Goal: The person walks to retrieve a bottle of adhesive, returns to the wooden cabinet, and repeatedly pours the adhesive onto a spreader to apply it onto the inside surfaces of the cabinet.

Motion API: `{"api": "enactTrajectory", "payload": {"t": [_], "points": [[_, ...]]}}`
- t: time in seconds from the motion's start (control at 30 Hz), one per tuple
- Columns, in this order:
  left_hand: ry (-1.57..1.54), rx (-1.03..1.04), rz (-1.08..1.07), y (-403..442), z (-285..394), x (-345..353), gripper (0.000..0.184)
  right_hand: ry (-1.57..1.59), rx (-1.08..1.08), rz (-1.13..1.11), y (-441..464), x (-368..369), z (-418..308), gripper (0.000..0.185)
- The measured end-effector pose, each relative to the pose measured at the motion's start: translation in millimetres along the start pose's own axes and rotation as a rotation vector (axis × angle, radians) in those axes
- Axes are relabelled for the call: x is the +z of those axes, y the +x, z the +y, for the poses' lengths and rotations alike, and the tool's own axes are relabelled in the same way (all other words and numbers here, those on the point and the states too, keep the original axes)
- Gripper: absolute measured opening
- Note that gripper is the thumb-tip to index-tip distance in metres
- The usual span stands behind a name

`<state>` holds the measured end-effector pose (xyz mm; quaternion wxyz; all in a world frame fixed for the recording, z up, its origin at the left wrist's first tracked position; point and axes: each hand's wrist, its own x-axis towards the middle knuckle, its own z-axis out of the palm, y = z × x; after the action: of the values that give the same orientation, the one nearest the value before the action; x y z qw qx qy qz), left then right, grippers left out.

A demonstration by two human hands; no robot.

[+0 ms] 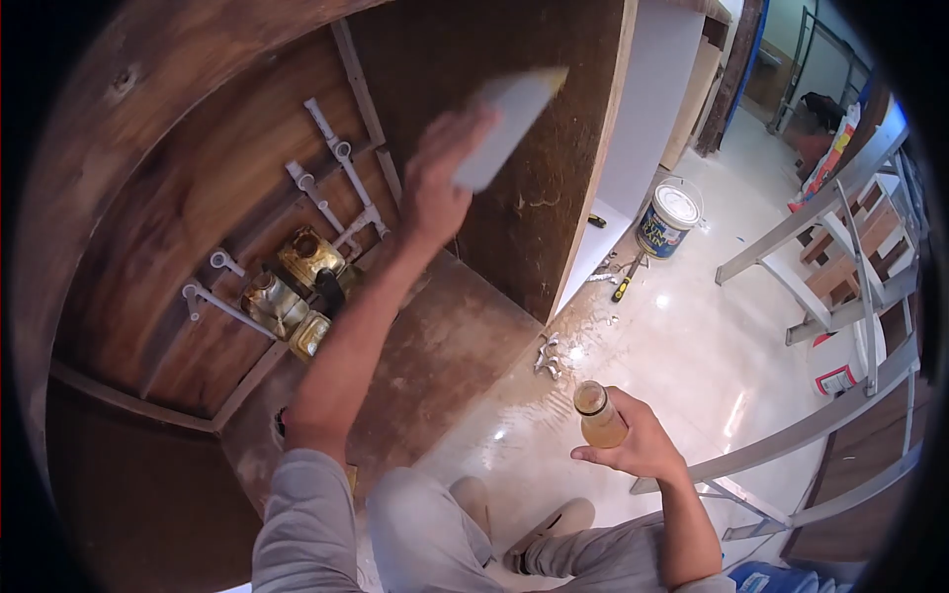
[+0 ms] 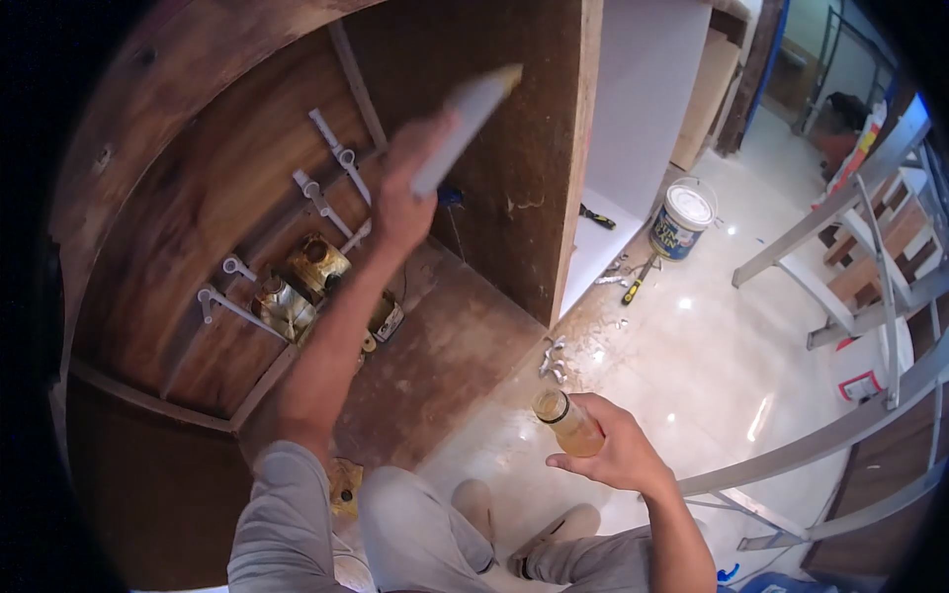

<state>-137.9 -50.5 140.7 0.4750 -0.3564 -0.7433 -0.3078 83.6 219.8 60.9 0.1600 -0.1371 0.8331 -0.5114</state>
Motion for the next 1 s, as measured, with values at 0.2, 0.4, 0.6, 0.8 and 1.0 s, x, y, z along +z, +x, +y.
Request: {"api": "enactTrajectory", "payload": {"t": [0.2, 0.4, 0.6, 0.8, 1.0], "points": [[0.143, 0.350, 0.144, 96, -15, 8, 0.057, 0.040, -0.009, 0.048, -5, 1, 5, 0.058], [0.166, 0.296, 0.001, 67, -26, 43, 0.043, -0.064, -0.013, 0.029, -13, -16, 14, 0.062], [0.144, 0.114, -0.235, -30, -5, 61, 0.045, -0.015, -0.053, 0.069, -7, -20, 19, 0.061], [0.163, 0.194, -0.017, 40, 2, 3, 0.053, 0.025, -0.072, 0.067, -4, -11, 7, 0.060], [0.181, 0.261, 0.099, 79, -9, 43, 0.056, -0.016, -0.069, 0.044, -5, -13, 7, 0.061]]}}
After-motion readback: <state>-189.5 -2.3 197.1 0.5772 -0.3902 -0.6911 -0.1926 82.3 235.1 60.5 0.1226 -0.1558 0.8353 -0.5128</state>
